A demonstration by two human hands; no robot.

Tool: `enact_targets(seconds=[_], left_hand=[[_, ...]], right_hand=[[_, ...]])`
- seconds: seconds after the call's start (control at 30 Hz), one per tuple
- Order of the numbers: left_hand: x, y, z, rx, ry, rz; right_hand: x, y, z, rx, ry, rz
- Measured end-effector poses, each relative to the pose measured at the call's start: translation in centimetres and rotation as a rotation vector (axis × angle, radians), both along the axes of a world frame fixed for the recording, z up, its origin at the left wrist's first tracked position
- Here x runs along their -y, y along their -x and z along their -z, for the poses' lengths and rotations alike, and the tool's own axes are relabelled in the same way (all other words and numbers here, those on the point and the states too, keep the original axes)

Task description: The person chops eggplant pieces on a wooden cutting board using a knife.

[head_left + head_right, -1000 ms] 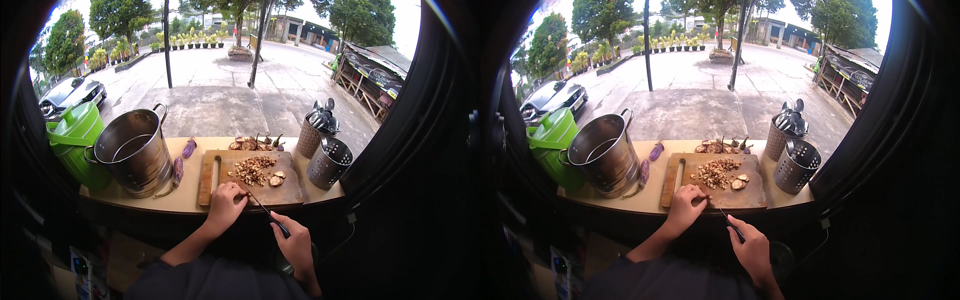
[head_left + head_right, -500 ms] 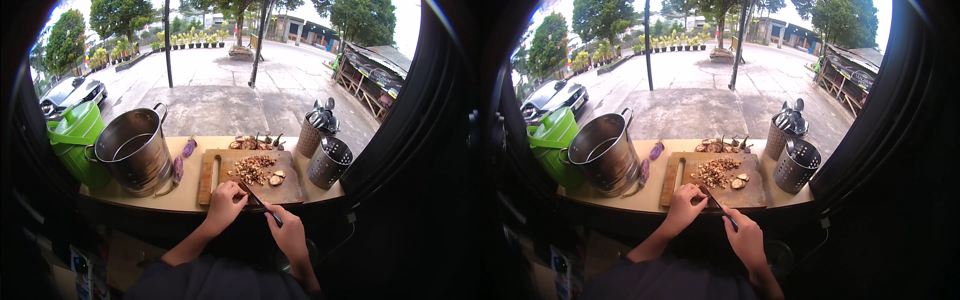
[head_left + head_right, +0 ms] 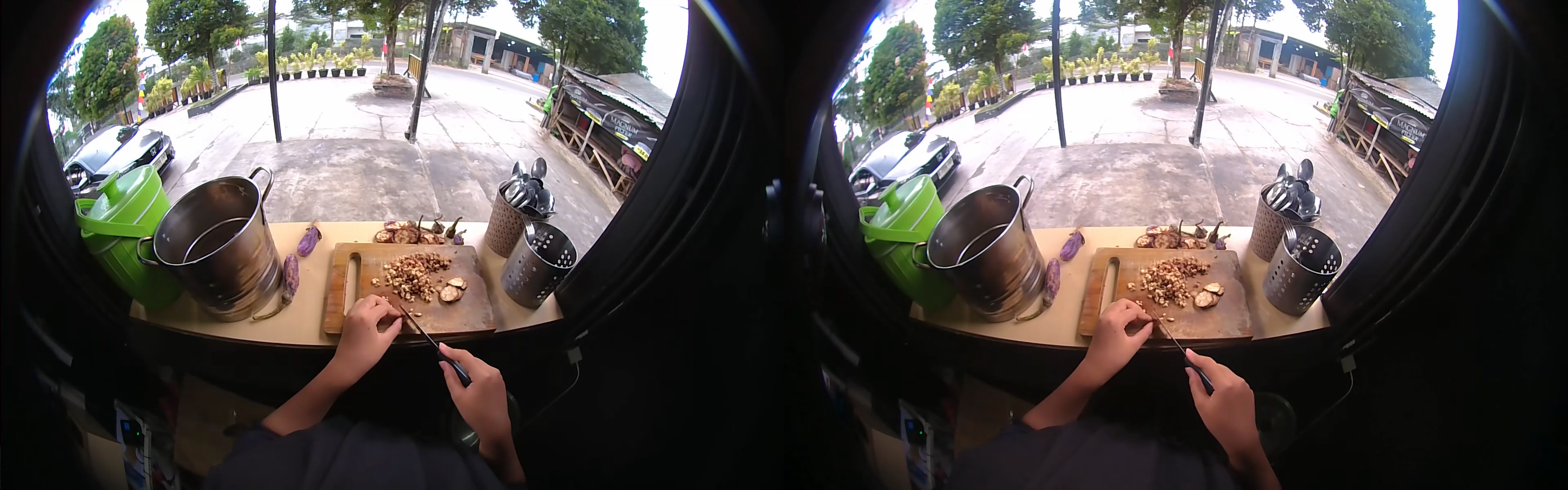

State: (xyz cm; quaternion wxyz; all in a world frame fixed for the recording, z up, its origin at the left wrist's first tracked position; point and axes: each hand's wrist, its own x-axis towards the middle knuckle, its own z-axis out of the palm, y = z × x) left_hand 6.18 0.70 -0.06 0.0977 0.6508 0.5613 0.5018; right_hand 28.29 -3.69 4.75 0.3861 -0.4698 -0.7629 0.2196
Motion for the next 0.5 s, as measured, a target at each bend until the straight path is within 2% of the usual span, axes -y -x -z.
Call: enact_targets(seconds=[0.23, 0.5], left_hand=[[0.1, 0.0, -0.2, -0.020, 0.030, -0.006], [0.3, 0.0, -0.2, -0.046, -0.005, -0.003]], right_hand=[[-0.4, 0.9, -1.0, 0.044, 0.100, 0.010], [-1.9, 1.1, 0.9, -0.054, 0.025, 0.009]])
